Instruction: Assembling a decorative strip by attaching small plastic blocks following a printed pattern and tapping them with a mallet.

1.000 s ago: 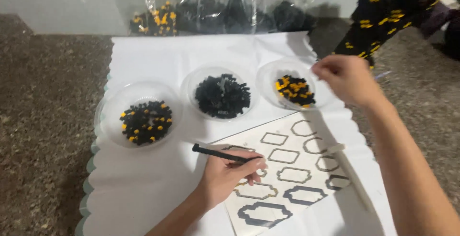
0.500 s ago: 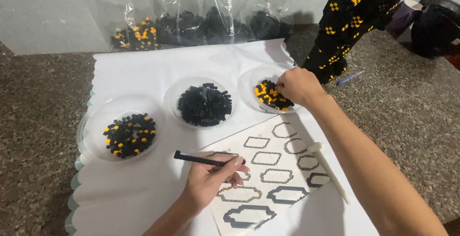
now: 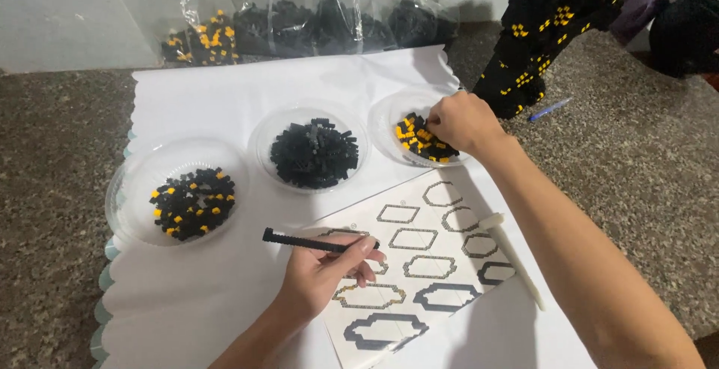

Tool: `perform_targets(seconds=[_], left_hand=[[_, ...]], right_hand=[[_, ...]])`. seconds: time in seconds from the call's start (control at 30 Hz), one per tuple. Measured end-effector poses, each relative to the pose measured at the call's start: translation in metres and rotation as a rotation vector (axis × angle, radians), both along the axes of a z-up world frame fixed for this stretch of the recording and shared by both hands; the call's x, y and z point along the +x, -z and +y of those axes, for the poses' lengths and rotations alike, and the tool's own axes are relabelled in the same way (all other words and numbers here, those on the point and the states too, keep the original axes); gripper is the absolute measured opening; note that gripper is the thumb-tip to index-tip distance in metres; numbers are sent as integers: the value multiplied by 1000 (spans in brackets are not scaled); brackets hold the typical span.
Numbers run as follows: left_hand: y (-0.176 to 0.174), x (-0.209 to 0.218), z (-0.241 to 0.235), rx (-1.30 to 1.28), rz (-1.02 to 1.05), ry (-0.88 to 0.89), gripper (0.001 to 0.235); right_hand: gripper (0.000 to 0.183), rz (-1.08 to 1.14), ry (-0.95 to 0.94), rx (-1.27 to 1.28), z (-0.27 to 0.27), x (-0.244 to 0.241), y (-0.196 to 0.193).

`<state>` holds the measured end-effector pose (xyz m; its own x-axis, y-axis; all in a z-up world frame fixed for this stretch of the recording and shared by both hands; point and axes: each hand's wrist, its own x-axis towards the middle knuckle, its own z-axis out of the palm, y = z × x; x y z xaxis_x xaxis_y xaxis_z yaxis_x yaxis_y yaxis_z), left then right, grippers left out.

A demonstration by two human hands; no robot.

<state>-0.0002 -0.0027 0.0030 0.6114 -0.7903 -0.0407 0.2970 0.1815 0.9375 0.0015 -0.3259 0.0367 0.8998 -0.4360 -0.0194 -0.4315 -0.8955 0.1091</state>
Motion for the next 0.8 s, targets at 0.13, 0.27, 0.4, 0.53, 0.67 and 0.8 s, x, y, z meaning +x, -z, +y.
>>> perform_targets(seconds=[0.13,0.27,0.4,0.53,0.67,0.8], left_hand=[[3,-1,1,10,-1,-6,24],[7,-5,0,-98,-112,-34,21],[-8,-9,2,195,-38,-73,27],[-8,1,-2,72,-69,-81,24],[-3,1,4,260,-94,58,24],[31,5,1,-121,128,-9,17]], right_hand=[[19,2,34,59,8,-3,-12],[20,-77,19,195,16,-15,-24],[19,-58,-147,189,28,-19,-20],[21,-61,-135,113,11,-8,-6],[29,20,-183,-30,5,-6,11],[16,-65,-94,-129,-1,-16,3]])
